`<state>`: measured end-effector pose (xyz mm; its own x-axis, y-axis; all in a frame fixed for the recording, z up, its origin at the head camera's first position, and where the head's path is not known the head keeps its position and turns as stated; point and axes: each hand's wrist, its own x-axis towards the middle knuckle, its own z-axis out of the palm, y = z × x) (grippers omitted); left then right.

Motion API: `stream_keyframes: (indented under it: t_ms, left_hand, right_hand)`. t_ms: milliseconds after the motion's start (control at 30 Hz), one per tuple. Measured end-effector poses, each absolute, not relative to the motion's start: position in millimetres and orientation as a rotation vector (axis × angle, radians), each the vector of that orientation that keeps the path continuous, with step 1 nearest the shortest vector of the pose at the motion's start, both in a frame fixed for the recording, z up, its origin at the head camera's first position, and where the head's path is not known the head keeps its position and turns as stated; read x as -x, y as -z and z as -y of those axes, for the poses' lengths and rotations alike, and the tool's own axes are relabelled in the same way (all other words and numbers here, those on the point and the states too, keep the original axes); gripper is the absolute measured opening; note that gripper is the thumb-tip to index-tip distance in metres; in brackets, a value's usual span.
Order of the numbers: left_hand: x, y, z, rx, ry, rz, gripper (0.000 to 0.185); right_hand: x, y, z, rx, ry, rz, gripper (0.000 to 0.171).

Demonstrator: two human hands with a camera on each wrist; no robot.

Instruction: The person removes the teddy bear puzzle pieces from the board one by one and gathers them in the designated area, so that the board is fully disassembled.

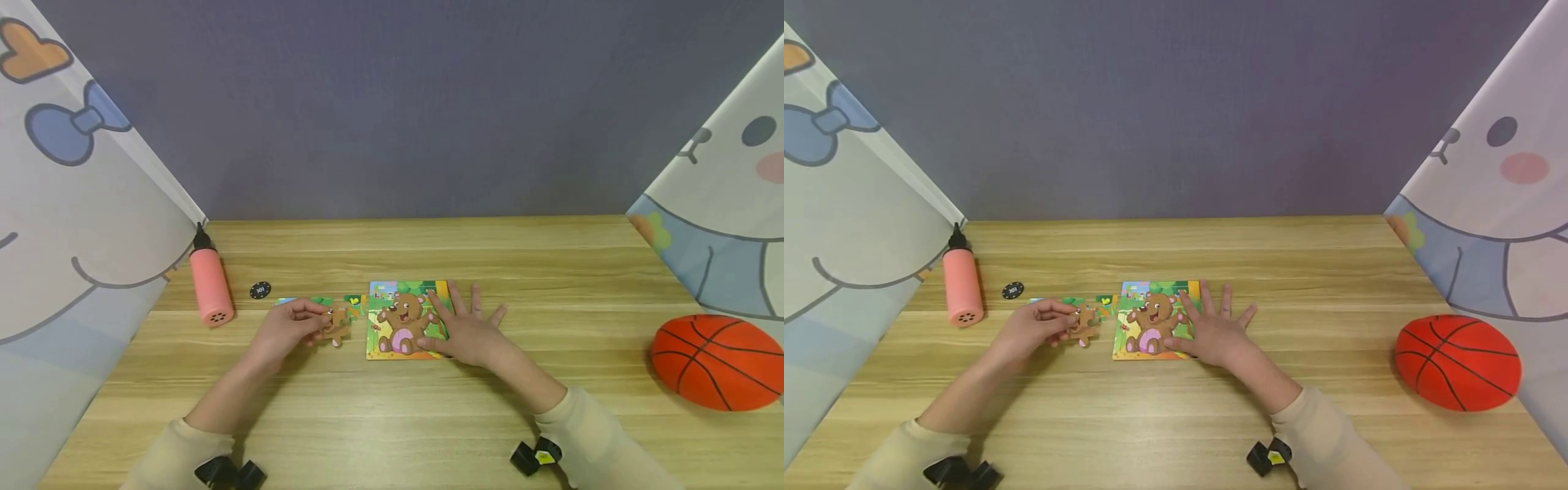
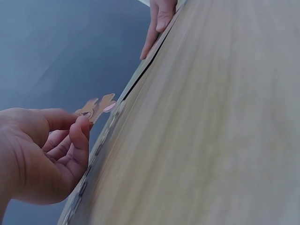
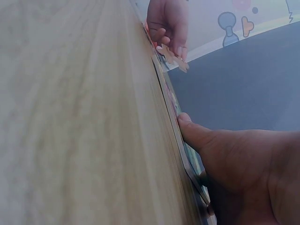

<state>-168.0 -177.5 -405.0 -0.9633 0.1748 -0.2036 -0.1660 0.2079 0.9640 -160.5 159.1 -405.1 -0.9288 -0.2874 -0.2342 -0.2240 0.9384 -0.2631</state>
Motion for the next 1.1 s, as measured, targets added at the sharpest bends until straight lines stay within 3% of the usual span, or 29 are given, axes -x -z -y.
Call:
stream_keyframes:
  t_ms: [1100]
  left_hand:
    - [157, 402, 217, 0.054, -1.559, -2.368, 0.023]
  right_hand:
    - [161, 405, -159, 0.379, 0.340, -2.817, 0.096]
